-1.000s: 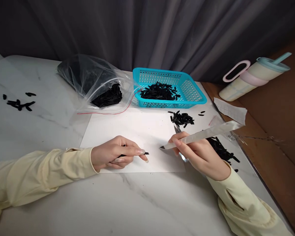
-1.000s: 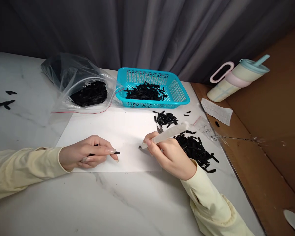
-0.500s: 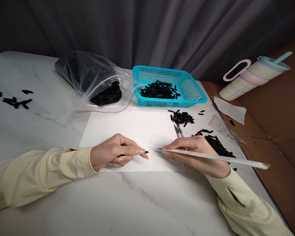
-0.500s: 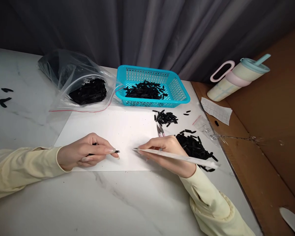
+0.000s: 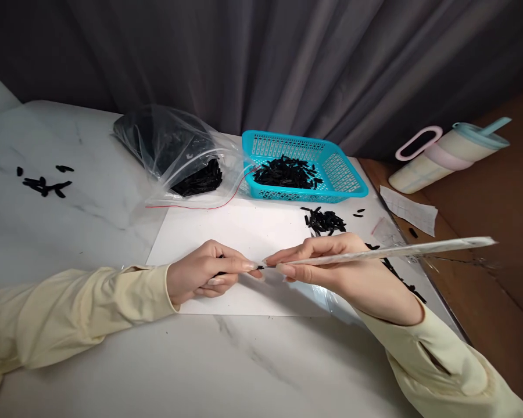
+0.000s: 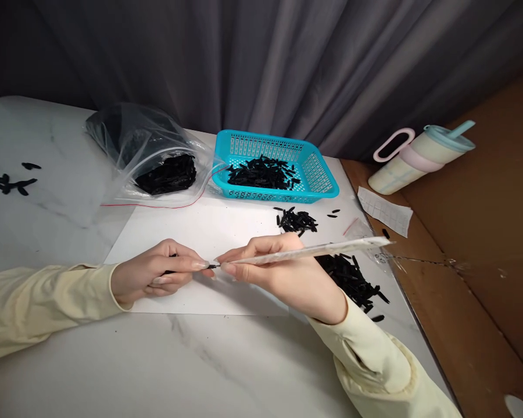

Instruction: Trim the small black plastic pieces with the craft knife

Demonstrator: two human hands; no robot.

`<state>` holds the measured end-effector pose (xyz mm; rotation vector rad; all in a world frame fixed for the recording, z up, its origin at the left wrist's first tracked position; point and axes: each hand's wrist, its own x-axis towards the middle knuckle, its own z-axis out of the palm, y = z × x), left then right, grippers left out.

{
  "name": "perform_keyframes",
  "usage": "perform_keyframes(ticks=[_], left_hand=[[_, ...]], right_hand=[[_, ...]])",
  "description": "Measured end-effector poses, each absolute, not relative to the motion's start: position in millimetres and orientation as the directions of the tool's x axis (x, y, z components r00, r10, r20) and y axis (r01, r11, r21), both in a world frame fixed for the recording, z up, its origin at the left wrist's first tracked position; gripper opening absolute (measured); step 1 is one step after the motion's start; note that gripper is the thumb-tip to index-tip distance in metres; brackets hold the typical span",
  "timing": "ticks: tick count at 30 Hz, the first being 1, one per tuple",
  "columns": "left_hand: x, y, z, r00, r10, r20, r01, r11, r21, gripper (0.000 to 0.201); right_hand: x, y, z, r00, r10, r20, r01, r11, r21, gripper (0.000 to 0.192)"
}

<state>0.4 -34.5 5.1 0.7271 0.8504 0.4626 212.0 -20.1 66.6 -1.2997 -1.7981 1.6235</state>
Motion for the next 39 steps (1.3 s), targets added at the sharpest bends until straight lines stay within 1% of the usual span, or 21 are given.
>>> perform_keyframes(ticks=[4, 11, 16, 31, 34, 36, 39], left_hand=[[-0.2, -33.9, 4.5, 0.58, 0.636, -0.509, -0.09, 0.671, 0.736, 0.023], [-0.9, -34.6, 5.6, 0.585, 0.631, -0.509, -0.1, 0.679, 0.727, 0.022], [-0.3, -34.3, 4.3, 0.591, 0.626, -0.508, -0.102, 0.683, 0.723, 0.022], [-1.0, -34.0, 4.3, 0.594, 0.625, -0.507, -0.104, 0.684, 0.722, 0.021], [-1.4, -34.0, 3.4, 0.59, 0.628, -0.507, -0.101, 0.68, 0.726, 0.021], [-1.8, -33.8, 2.7, 0.585, 0.632, -0.508, -0.105, 0.68, 0.725, 0.02], [-2.1, -33.4, 2.1, 0.577, 0.631, -0.518, -0.121, 0.693, 0.711, 0.02]], right_hand=[[210.1, -19.9, 67.5, -0.494, 0.806, -0.327, 0.396, -0.126, -0.91, 0.016], [204.1, -20.6, 64.7, -0.497, 0.82, -0.284, 0.375, -0.092, -0.922, 0.017], [202.3, -21.2, 61.3, -0.473, 0.842, -0.261, 0.379, -0.073, -0.923, 0.021], [202.3, -22.2, 60.1, -0.468, 0.844, -0.262, 0.388, -0.07, -0.919, 0.015], [202.0, -23.7, 60.5, -0.471, 0.848, -0.24, 0.398, -0.038, -0.917, 0.015], [201.7, -26.7, 59.9, -0.478, 0.854, -0.204, 0.416, 0.015, -0.909, 0.017], [199.8, -36.4, 54.5, -0.496, 0.865, -0.068, 0.486, 0.212, -0.848, 0.016]])
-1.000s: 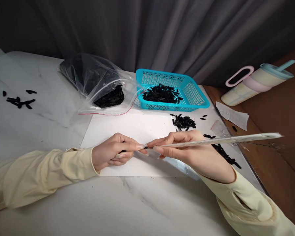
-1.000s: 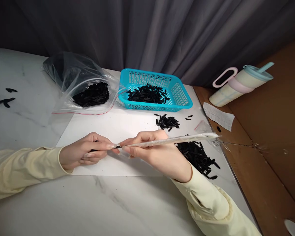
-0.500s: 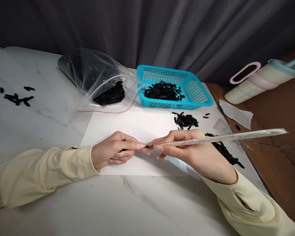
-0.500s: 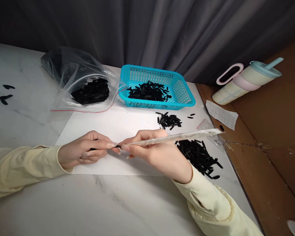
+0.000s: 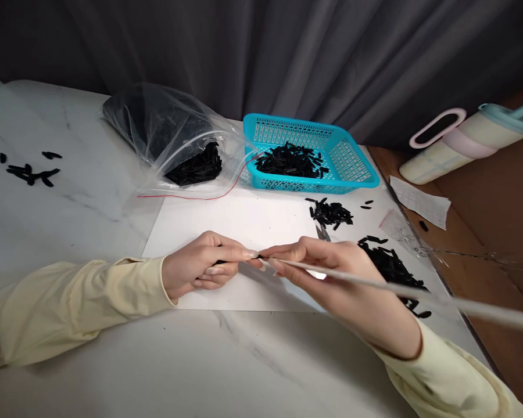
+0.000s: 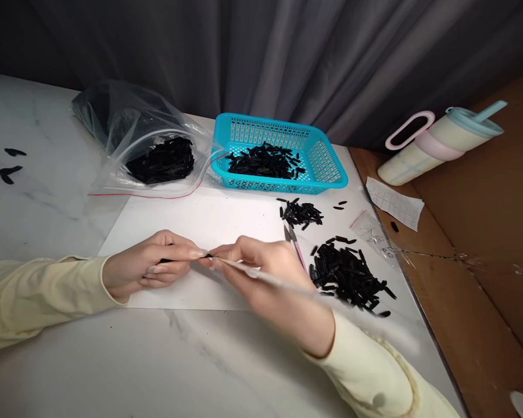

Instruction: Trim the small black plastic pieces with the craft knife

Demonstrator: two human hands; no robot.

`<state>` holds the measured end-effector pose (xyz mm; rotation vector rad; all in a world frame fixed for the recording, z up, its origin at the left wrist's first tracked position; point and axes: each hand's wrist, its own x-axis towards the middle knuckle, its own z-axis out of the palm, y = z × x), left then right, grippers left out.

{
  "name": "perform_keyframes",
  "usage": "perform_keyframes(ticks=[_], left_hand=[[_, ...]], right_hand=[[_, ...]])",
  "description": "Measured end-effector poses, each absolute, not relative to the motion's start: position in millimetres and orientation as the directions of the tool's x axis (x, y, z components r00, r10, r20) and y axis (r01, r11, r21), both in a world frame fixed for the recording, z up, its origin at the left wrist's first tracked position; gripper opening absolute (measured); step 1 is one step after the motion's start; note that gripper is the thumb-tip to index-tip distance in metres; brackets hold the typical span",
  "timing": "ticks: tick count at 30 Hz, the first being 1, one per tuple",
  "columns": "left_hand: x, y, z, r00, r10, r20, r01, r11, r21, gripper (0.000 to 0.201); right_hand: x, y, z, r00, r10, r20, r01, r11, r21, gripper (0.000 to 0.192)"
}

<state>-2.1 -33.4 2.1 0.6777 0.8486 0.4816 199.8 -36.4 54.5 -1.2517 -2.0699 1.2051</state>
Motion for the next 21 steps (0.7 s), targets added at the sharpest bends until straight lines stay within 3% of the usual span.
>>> perform_keyframes(ticks=[3, 6, 10, 15, 21], left_hand=[[-0.9, -33.2, 3.1, 0.564, 0.637, -0.526, -0.145, 0.703, 0.696, 0.02], [1.0, -33.3, 5.2, 0.546, 0.647, -0.532, -0.164, 0.705, 0.689, 0.021], [1.9, -33.7, 7.0, 0.538, 0.653, -0.533, -0.185, 0.708, 0.682, 0.021], [1.0, -35.1, 7.1, 0.542, 0.656, -0.525, -0.191, 0.705, 0.683, 0.021], [1.7, -34.1, 7.1, 0.539, 0.656, -0.529, -0.181, 0.703, 0.687, 0.024]], right_hand=[[194.6, -50.9, 42.6, -0.526, 0.833, 0.171, 0.543, 0.484, -0.686, 0.01], [187.6, -62.6, 29.4, -0.548, 0.73, 0.407, 0.561, 0.682, -0.469, 0.016], [182.1, -65.2, 17.9, -0.585, 0.629, 0.512, 0.562, 0.769, -0.304, 0.019], [183.4, -61.7, 5.9, -0.538, 0.615, 0.577, 0.508, 0.782, -0.36, 0.017], [184.5, -64.6, 4.8, -0.418, 0.757, 0.503, 0.556, 0.651, -0.517, 0.017]])
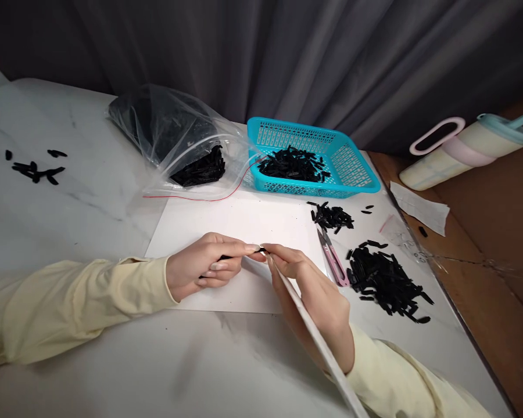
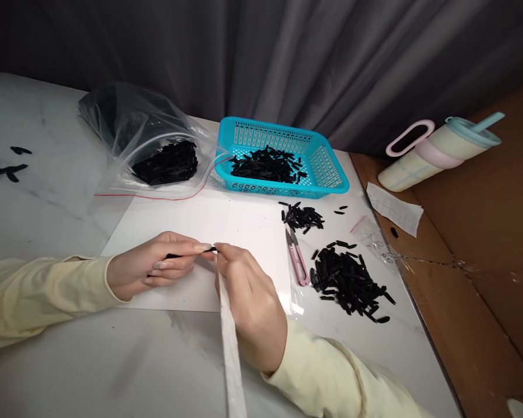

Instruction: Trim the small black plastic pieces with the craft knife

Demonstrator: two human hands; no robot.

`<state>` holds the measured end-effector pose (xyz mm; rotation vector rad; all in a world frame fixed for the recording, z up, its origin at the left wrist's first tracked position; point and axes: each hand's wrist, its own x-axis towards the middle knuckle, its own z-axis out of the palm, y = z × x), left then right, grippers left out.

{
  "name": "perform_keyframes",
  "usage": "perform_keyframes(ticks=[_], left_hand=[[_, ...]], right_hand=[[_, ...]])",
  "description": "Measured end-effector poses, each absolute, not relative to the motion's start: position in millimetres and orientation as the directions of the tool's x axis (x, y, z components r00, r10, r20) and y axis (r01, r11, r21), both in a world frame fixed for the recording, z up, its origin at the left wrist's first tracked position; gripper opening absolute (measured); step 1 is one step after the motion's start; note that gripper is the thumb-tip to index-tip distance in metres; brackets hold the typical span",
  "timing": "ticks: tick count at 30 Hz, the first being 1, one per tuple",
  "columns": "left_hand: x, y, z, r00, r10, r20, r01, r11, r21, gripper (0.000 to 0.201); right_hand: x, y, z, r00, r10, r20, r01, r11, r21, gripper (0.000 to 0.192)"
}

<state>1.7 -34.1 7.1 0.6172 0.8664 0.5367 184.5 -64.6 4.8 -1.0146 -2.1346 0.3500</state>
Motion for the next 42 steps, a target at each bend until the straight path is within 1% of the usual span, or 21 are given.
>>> perform_keyframes(ticks=[2, 4, 6, 11, 14, 17, 20, 22, 23, 25, 26, 28, 31, 36, 39, 42], left_hand=[[1.8, -33.1, 6.8, 0.537, 0.658, -0.527, -0.189, 0.703, 0.685, 0.023], [1.8, -32.6, 6.9, 0.531, 0.661, -0.53, -0.196, 0.704, 0.682, 0.022], [2.0, -32.7, 7.5, 0.526, 0.662, -0.534, -0.2, 0.706, 0.679, 0.022], [3.4, -33.8, 9.0, 0.518, 0.665, -0.538, -0.208, 0.708, 0.675, 0.021], [3.3, -33.4, 8.2, 0.526, 0.668, -0.527, -0.209, 0.702, 0.681, 0.022], [2.4, -32.7, 6.7, 0.533, 0.668, -0.519, -0.21, 0.699, 0.684, 0.021], [1.6, -33.1, 5.7, 0.535, 0.672, -0.512, -0.215, 0.694, 0.687, 0.021], [1.4, -33.6, 5.4, 0.54, 0.674, -0.505, -0.213, 0.69, 0.692, 0.021], [1.4, -33.8, 5.4, 0.544, 0.672, -0.503, -0.209, 0.689, 0.694, 0.021], [1.4, -33.8, 5.5, 0.551, 0.665, -0.505, -0.198, 0.692, 0.695, 0.021], [1.3, -33.8, 5.6, 0.553, 0.661, -0.508, -0.192, 0.694, 0.694, 0.021], [1.1, -33.7, 5.8, 0.553, 0.656, -0.514, -0.179, 0.695, 0.696, 0.021], [0.8, -33.7, 5.5, 0.552, 0.66, -0.51, -0.173, 0.689, 0.704, 0.021], [0.9, -33.9, 4.6, 0.553, 0.664, -0.503, -0.185, 0.687, 0.703, 0.02], [0.8, -33.9, 4.7, 0.552, 0.663, -0.506, -0.179, 0.687, 0.704, 0.02], [0.3, -33.8, 4.8, 0.554, 0.661, -0.506, -0.178, 0.688, 0.704, 0.02]], right_hand=[[184.4, -65.4, 9.9, -0.387, 0.819, 0.424, 0.616, 0.572, -0.542, 0.015], [184.8, -65.6, 14.0, -0.375, 0.847, 0.378, 0.652, 0.531, -0.541, 0.014], [185.6, -65.3, 15.3, -0.39, 0.837, 0.384, 0.654, 0.545, -0.524, 0.013], [188.5, -63.0, 9.8, -0.461, 0.759, 0.459, 0.62, 0.646, -0.446, 0.015], [190.4, -60.1, 11.1, -0.467, 0.764, 0.446, 0.633, 0.641, -0.435, 0.013], [191.8, -55.0, 20.8, -0.411, 0.839, 0.357, 0.663, 0.544, -0.515, 0.012], [193.8, -46.9, 36.1, -0.34, 0.919, 0.198, 0.607, 0.375, -0.701, 0.007], [196.1, -40.3, 46.3, -0.317, 0.946, 0.067, 0.516, 0.231, -0.825, 0.015], [197.4, -37.0, 50.8, -0.315, 0.949, -0.002, 0.471, 0.155, -0.868, 0.019], [200.0, -31.1, 57.7, -0.333, 0.934, -0.128, 0.413, 0.022, -0.911, 0.021], [201.1, -28.7, 60.0, -0.348, 0.921, -0.174, 0.393, -0.025, -0.919, 0.021], [202.5, -25.7, 62.6, -0.385, 0.896, -0.223, 0.362, -0.076, -0.929, 0.017], [202.6, -24.7, 63.0, -0.421, 0.876, -0.234, 0.336, -0.089, -0.938, 0.012], [201.1, -26.3, 59.6, -0.429, 0.881, -0.202, 0.338, -0.051, -0.94, 0.006], [200.2, -28.0, 57.0, -0.421, 0.887, -0.189, 0.31, -0.055, -0.949, 0.007], [199.0, -29.6, 56.0, -0.416, 0.891, -0.182, 0.291, -0.06, -0.955, 0.012]])
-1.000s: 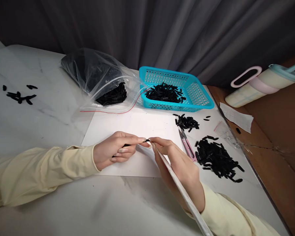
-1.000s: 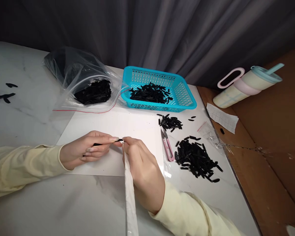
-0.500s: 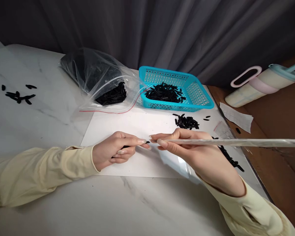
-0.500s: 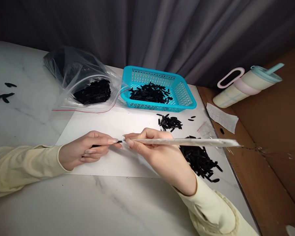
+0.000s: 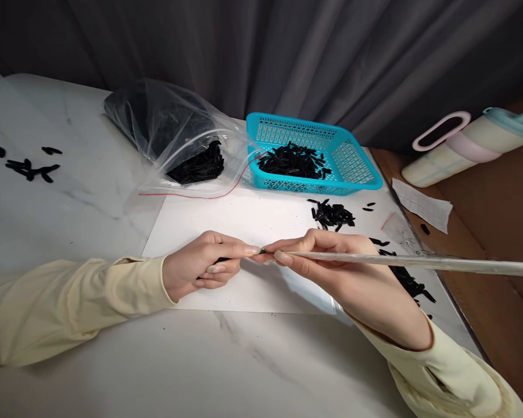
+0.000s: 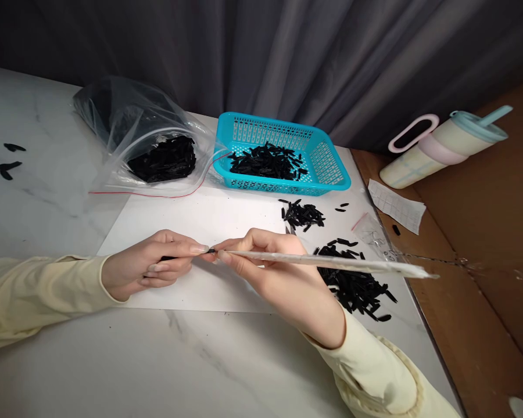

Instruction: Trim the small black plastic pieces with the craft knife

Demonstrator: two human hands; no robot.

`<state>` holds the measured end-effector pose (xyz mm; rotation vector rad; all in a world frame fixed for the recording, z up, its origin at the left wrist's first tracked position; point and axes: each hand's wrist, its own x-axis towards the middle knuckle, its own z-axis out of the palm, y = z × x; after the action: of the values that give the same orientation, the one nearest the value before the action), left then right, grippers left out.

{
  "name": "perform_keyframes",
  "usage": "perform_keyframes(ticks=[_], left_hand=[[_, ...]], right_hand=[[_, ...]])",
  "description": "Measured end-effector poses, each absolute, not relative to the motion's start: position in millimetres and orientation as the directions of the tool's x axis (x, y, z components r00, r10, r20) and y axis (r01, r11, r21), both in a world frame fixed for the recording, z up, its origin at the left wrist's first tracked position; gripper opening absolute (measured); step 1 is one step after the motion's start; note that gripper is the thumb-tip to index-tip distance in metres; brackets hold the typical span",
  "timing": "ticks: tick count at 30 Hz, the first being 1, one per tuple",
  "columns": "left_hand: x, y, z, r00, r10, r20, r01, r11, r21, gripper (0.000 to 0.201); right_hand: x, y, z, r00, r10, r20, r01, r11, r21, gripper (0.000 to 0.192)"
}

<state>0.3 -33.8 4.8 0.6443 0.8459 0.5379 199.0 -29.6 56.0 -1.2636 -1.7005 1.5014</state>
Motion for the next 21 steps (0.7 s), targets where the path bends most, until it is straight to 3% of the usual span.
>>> perform_keyframes(ticks=[21], left_hand=[[-0.4, -33.7, 3.7, 0.567, 0.654, -0.501, -0.186, 0.694, 0.696, 0.02]], right_hand=[[199.8, -29.7, 57.0, -0.448, 0.88, -0.157, 0.327, -0.002, -0.945, 0.016]])
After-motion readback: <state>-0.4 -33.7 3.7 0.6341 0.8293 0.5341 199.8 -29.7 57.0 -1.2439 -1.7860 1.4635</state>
